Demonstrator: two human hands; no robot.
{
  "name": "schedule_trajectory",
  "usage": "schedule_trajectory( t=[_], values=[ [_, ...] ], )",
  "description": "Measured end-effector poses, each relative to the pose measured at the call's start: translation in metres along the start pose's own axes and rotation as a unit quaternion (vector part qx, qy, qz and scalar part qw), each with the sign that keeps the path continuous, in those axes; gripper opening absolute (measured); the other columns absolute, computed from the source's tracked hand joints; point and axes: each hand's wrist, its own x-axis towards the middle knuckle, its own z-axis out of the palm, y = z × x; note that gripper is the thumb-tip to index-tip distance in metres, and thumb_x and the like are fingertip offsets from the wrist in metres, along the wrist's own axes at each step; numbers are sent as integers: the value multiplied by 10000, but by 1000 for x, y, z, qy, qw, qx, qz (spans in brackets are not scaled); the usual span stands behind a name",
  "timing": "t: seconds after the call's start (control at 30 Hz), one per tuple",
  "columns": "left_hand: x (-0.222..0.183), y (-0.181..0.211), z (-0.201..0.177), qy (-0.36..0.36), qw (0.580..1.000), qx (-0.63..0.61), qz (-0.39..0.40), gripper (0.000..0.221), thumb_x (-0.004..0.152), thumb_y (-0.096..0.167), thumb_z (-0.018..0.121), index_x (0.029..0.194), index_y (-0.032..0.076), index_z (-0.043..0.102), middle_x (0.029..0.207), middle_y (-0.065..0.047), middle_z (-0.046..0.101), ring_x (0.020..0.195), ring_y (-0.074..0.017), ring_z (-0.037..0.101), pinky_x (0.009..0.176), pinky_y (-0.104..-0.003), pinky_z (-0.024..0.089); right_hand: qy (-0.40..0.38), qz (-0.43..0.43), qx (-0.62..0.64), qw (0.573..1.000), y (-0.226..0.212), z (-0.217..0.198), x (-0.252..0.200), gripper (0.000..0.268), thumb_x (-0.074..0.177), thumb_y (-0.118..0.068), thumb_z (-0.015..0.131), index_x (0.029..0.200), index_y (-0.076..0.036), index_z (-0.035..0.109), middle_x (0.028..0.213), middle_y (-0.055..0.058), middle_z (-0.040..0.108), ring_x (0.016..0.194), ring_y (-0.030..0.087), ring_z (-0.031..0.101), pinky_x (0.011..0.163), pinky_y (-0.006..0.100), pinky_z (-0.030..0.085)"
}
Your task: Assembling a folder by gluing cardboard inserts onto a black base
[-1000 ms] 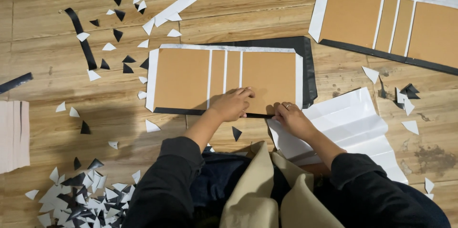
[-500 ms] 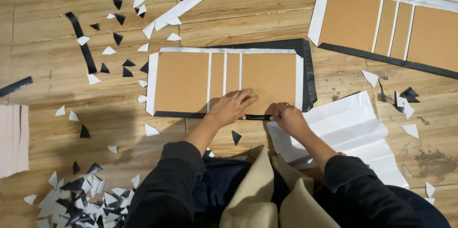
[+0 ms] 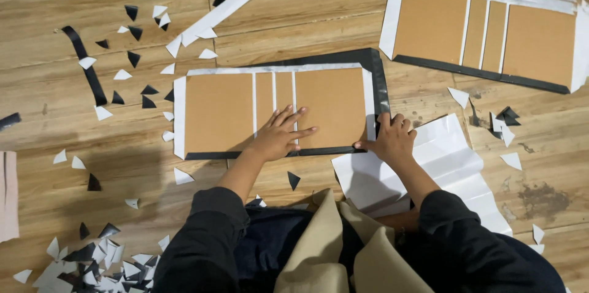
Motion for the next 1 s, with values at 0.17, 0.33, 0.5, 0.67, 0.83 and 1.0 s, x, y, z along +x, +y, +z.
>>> schedule_trajectory(
  t=[0.17, 0.33, 0.5, 0.67, 0.83, 1.0],
  values=[
    [-29, -6, 15, 126, 991, -24, 36, 270, 893, 339, 510, 1083, 208, 651, 1442, 8, 403, 1365, -189, 318, 1158, -425, 161, -9, -8, 25, 1000, 0, 4, 0, 787, 647, -556, 765, 1162, -145, 336, 1111, 148, 392, 1135, 416, 398, 933, 554, 364],
    [-50, -6, 40, 257, 955, 66, 134, 208, 853, 194, 616, 1023, 75, 637, 1267, -96, 538, 1296, -269, 407, 1074, -472, 319, -1, -6, 12, 1000, 2, 11, 3, 817, 612, -587, 769, 1175, -159, 359, 1110, 146, 401, 1143, 414, 399, 923, 559, 352],
    [-39, -4, 59, 258, 960, 54, 98, 135, 873, 185, 591, 915, 59, 617, 1258, -65, 532, 1295, -275, 401, 917, -416, 474, 3, -10, 32, 999, 2, 8, 1, 811, 627, -572, 765, 1190, -146, 365, 1117, 162, 405, 1146, 433, 402, 928, 581, 345],
    [-46, 6, 45, 226, 968, 98, 53, 182, 872, 129, 577, 996, -3, 589, 1364, -109, 432, 1355, -352, 290, 798, -341, 579, 4, -7, 20, 1000, 2, 11, 0, 812, 612, -579, 764, 1187, -160, 373, 1123, 158, 411, 1127, 430, 413, 916, 571, 360],
    [-51, 11, 29, 171, 979, 97, 54, 218, 849, 88, 609, 1042, -14, 606, 1385, -77, 406, 1384, -330, 231, 787, -349, 587, 25, 1, 6, 1000, 2, 21, 2, 800, 627, -546, 769, 1183, -145, 356, 1127, 151, 384, 1119, 418, 394, 906, 559, 371],
    [-48, 18, 18, 154, 980, 115, 43, 250, 834, 96, 630, 1057, -16, 614, 1406, -50, 394, 1378, -288, 248, 812, -326, 572, 31, -2, 16, 999, -3, 17, -1, 794, 645, -508, 779, 1187, -118, 350, 1126, 166, 361, 1126, 432, 358, 910, 577, 339]
  ],
)
